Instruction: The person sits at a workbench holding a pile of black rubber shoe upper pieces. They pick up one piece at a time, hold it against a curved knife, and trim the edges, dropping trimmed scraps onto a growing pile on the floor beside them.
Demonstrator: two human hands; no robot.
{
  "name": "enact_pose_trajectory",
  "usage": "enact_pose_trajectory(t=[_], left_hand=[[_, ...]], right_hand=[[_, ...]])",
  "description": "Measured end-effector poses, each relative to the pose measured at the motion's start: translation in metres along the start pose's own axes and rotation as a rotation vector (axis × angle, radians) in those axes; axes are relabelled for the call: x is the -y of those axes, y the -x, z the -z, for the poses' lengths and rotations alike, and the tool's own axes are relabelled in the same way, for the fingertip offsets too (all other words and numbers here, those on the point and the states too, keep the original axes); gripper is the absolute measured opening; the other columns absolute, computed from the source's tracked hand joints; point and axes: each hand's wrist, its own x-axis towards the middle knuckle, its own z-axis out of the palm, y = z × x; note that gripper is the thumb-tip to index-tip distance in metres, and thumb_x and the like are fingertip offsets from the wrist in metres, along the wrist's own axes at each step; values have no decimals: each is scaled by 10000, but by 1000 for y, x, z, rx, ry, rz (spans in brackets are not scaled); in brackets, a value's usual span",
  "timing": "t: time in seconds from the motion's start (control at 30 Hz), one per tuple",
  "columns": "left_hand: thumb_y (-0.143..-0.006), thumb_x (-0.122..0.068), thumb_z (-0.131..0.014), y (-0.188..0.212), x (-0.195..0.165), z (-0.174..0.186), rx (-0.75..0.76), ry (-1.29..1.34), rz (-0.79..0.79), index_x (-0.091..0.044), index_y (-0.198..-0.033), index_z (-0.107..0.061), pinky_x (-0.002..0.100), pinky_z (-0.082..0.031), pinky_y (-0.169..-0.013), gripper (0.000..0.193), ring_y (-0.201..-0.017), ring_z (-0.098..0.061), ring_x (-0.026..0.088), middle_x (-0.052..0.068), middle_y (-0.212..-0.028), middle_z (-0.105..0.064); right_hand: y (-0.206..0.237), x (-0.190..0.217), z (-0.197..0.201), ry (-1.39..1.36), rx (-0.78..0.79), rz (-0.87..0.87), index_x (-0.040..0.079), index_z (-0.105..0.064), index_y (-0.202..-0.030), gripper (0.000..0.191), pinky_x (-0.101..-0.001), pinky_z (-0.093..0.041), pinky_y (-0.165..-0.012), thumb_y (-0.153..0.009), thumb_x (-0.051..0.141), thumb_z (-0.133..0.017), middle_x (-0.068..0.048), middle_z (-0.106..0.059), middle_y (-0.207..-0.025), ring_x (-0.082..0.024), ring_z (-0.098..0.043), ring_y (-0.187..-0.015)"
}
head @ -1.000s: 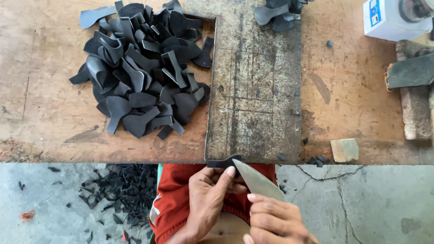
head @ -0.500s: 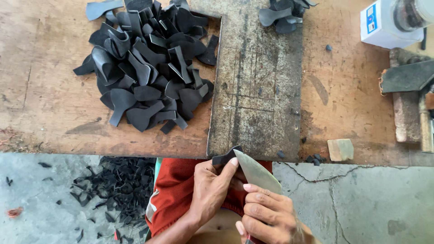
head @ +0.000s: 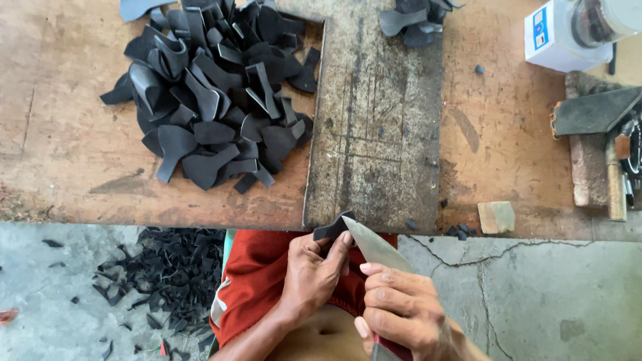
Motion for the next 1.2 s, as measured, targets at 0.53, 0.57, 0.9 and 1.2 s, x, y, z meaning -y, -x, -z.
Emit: enact_pose_trajectory(t=[0.53, 0.57, 0.9, 1.2], left_hand=[[-1001, -54, -613, -2, 19, 6, 71, 129, -55, 0, -846, -698, 230, -435, -502, 184, -602, -506, 4, -49, -684, -646], [-997, -35, -608, -2, 22, 7, 77, 156, -72, 3, -867, -701, 230, -463, -528, 164, -637, -525, 2, -46, -718, -664], [-949, -28, -648, 0, 32, 12, 138, 341, -63, -2, -927, -697, 233, -568, -694, 60, -785, -667, 49, -2, -880, -733], [-1016, -164, -668, 2, 17, -2, -35, 205, 138, 5, -761, -709, 225, -341, -435, 308, -489, -459, 33, -31, -580, -606]], right_hand=[[-4, -25, -15, -38, 48, 161, 32, -609, -774, 210, -483, -611, -977, -846, 95, -796, -64, -587, -796, -240, -666, -770], [-4, -28, -17, -43, 51, 174, 32, -610, -780, 207, -481, -612, -977, -850, 96, -794, -65, -590, -800, -244, -668, -774], [-19, -48, -32, -106, 53, 290, 15, -606, -814, 239, -495, -610, -1000, -892, 102, -815, -67, -560, -812, -256, -658, -782], [8, -11, -1, -16, -35, 29, 28, -599, -752, 134, -495, -607, -963, -821, 23, -714, -66, -582, -796, -242, -697, -796]])
